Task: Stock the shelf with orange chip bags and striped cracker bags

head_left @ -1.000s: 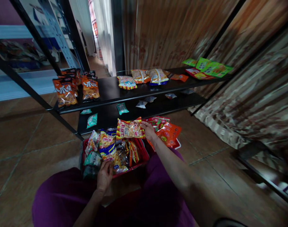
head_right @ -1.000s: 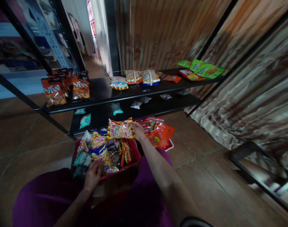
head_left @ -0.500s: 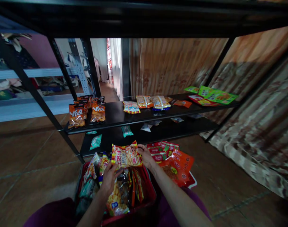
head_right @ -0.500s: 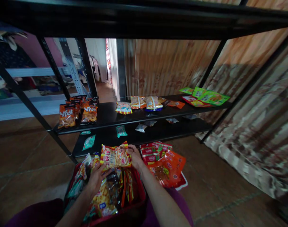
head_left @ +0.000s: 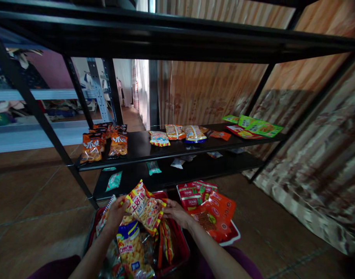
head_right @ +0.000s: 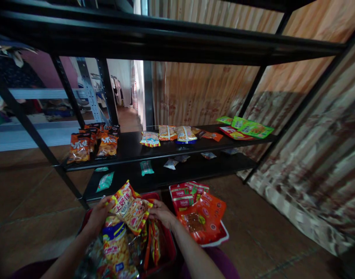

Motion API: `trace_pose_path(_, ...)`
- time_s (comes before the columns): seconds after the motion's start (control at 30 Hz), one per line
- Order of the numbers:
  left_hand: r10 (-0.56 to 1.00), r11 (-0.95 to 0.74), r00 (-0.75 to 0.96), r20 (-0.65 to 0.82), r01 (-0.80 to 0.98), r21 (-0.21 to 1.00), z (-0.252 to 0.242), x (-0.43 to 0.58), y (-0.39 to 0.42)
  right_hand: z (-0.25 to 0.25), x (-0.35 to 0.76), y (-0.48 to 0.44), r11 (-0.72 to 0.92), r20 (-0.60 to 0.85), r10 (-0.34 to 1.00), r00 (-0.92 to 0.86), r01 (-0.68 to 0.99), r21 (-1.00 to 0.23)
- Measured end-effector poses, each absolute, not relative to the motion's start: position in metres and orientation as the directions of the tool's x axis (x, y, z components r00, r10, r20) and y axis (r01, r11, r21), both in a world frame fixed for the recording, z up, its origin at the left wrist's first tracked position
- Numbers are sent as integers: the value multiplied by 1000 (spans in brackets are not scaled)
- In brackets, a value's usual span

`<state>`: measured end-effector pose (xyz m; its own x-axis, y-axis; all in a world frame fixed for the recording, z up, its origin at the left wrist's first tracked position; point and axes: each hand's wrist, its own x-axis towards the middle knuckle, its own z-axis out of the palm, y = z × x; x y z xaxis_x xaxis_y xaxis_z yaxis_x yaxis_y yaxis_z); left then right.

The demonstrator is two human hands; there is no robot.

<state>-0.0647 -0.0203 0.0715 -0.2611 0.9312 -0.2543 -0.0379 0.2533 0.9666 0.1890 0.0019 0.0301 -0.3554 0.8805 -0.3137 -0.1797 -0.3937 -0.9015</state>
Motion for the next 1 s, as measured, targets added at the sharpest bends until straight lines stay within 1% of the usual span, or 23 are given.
trace_pose_path(0.07,945,233,-236,-227,-2,972,75,-65,-15,31,189,5,-391,-310,882,-355,-187,-901)
trace_pose_path(0.1,955,219,-209,-210,21,976,77,-66,-13,32,189,7,-385,-296,888,-353,-216,-897)
trace_pose_path(0.2,978,175,-141,-156,131,976,85,-70,-6,38,192,16,-321,-210,926,-313,-364,-875)
trace_pose_path(0.27,988,136,-103,-116,218,966,91,-71,-1,43,195,21,-260,-146,948,-284,-420,-870)
trace_pose_path(0.33,996,77,-71,-58,307,949,95,-69,2,48,196,22,-232,-102,940,-325,-392,-890)
trace_pose_path(0.43,1000,-12,15,6,419,908,96,-60,5,51,189,17,-227,-41,864,-503,-315,-922)
trace_pose_path(0.5,998,-28,59,0,465,885,93,-53,6,51,181,12,-231,-16,817,-576,-302,-925)
trace_pose_path(0.57,999,-10,51,-17,482,876,90,-47,7,50,173,8,-256,-48,825,-563,-297,-920)
trace_pose_path(0.67,999,38,-4,-41,450,892,89,-43,9,48,167,8,-320,-159,879,-450,-310,-895)
trace_pose_path(0.77,995,92,-68,-72,367,926,90,-43,11,47,165,12,-367,-230,893,-386,-333,-869)
trace_pose_path(0.83,986,147,-120,-119,263,954,91,-42,10,46,164,14,-376,-247,898,-365,-343,-861)
trace_pose_path(0.9,969,209,-160,-190,109,972,90,-40,8,44,163,15,-371,-254,908,-333,-361,-856)
trace_pose_path(1.0,935,286,-189,-299,-91,954,86,-39,0,42,162,16,-349,-252,928,-275,-406,-844)
